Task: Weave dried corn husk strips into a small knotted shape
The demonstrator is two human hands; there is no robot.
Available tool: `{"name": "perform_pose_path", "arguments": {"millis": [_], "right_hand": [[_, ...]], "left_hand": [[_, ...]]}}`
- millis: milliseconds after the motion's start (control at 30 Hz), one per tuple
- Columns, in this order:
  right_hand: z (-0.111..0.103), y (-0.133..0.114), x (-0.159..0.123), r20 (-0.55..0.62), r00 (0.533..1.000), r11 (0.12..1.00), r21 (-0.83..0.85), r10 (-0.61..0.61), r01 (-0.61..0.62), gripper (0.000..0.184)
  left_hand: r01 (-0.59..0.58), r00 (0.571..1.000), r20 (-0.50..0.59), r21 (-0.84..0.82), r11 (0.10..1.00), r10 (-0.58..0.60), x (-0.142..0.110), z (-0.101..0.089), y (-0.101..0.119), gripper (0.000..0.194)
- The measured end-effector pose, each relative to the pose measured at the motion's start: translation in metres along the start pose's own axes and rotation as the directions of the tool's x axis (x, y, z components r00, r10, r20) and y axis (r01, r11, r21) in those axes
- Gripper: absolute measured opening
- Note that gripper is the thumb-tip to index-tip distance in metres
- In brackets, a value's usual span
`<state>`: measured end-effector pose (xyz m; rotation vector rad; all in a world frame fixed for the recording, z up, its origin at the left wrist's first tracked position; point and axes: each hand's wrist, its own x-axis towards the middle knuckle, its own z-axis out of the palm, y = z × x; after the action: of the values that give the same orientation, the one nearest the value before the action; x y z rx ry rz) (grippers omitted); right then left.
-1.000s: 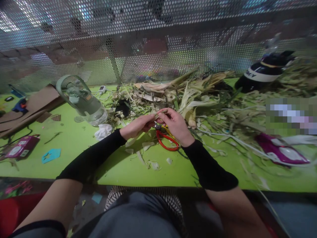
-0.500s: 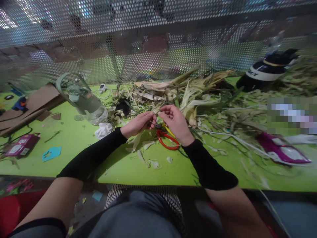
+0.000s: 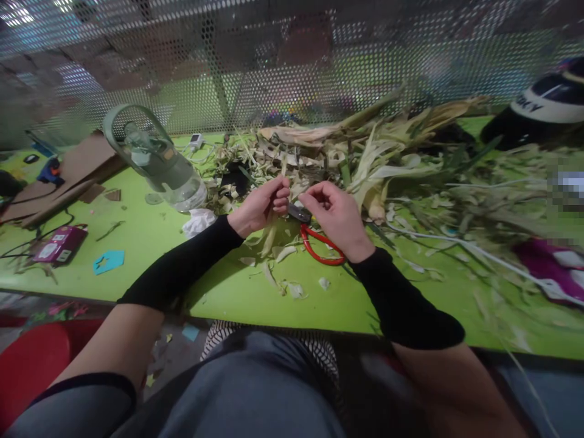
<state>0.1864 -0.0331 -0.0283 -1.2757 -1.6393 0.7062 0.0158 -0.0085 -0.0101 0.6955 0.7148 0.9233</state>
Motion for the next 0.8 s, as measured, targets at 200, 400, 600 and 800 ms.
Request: {"name": "perform_pose_path", "arguments": {"millis": [200,400,600,800], "right_hand": [[0.011,-0.015,-0.014,0.199,0.979,0.995,-0.075,-0.047,0.063,0.051],[0.014,-0.012,-0.015,0.162,0.986,0.993,-0.107,-0.034,0.052,0.044],[0.006,-0.005,-0.008,0.016,0.999,0.995,-0.084,-0.047,0.048,0.033],[-0.007,0.009,0.004,-0.138,0.986,0.987,-0.145,-0.095,0.074,0.027]], "left_hand": [[-0.126,0.961,-0.267,-0.183,0.975,0.074,0.009,-0.001,-0.001,0.033],[-0.185,0.953,-0.268,-0.137,0.973,0.143,0.006,0.001,-0.003,0.031],[-0.152,0.985,-0.062,0.142,0.978,0.162,-0.005,0.002,-0.007,0.035],[-0.178,0.983,0.0,0.278,0.944,0.185,-0.011,0.002,-0.009,0.04]]}}
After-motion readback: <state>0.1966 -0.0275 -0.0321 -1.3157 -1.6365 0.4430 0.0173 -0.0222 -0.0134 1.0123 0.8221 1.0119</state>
